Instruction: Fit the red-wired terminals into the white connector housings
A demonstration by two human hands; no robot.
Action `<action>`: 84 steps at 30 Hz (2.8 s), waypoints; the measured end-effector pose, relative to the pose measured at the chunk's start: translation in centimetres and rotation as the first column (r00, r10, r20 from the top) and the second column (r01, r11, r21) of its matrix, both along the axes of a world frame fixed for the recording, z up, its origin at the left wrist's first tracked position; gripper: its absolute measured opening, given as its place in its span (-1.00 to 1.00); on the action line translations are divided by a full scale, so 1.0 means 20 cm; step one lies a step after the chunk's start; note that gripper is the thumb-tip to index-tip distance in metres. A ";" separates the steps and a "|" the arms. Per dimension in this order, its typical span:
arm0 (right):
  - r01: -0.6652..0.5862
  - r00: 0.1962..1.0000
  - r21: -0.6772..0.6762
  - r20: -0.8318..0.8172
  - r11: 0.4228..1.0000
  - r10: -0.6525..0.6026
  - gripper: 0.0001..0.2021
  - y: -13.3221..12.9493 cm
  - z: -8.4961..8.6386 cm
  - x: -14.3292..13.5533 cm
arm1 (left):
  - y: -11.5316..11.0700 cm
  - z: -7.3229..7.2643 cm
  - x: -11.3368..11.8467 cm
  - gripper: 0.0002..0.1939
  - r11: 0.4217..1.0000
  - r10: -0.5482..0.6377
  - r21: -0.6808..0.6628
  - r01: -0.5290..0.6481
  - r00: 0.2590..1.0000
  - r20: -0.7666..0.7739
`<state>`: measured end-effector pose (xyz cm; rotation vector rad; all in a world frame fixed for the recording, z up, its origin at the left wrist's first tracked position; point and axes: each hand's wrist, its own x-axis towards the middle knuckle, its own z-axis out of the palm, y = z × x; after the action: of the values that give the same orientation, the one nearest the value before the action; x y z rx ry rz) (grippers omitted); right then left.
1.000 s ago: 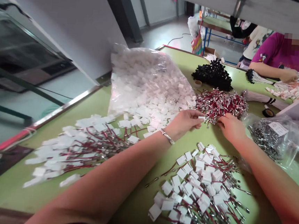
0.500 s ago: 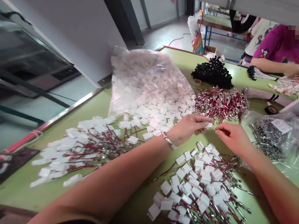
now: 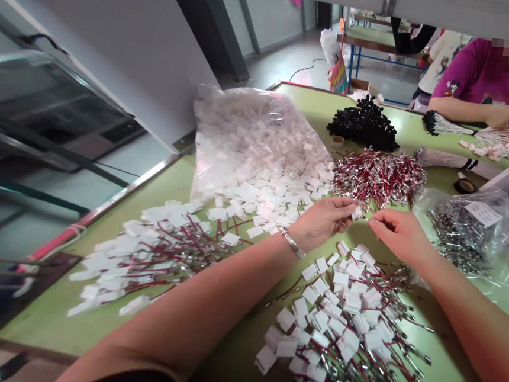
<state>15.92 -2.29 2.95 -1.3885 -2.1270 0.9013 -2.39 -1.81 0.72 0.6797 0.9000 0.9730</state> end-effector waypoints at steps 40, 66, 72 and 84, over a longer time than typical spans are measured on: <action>0.031 0.999 0.034 0.014 0.999 -0.031 -0.79 0.01 -0.04 0.00 | 0.00 -0.03 -0.01 -0.91 0.994 -0.008 0.106 0.012 0.999 -0.042; -0.129 0.928 -0.035 0.348 0.991 0.133 -0.81 0.13 0.07 0.13 | 0.01 -0.08 -0.01 -0.83 0.856 -0.010 0.343 0.387 0.675 -0.738; 0.131 0.564 0.113 0.808 0.985 -0.168 -0.80 0.30 0.13 0.49 | 0.03 -0.08 -0.03 -0.78 0.605 0.334 0.515 0.608 0.393 -0.857; 0.010 0.668 0.268 0.715 0.963 -0.206 -0.77 0.14 -0.01 0.58 | 0.05 -0.11 0.12 -0.84 0.578 0.239 0.467 0.669 0.408 -0.881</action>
<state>27.49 0.51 2.84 -1.9380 -2.5466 -0.0443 0.05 -0.79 -1.56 2.2761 1.2009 0.6106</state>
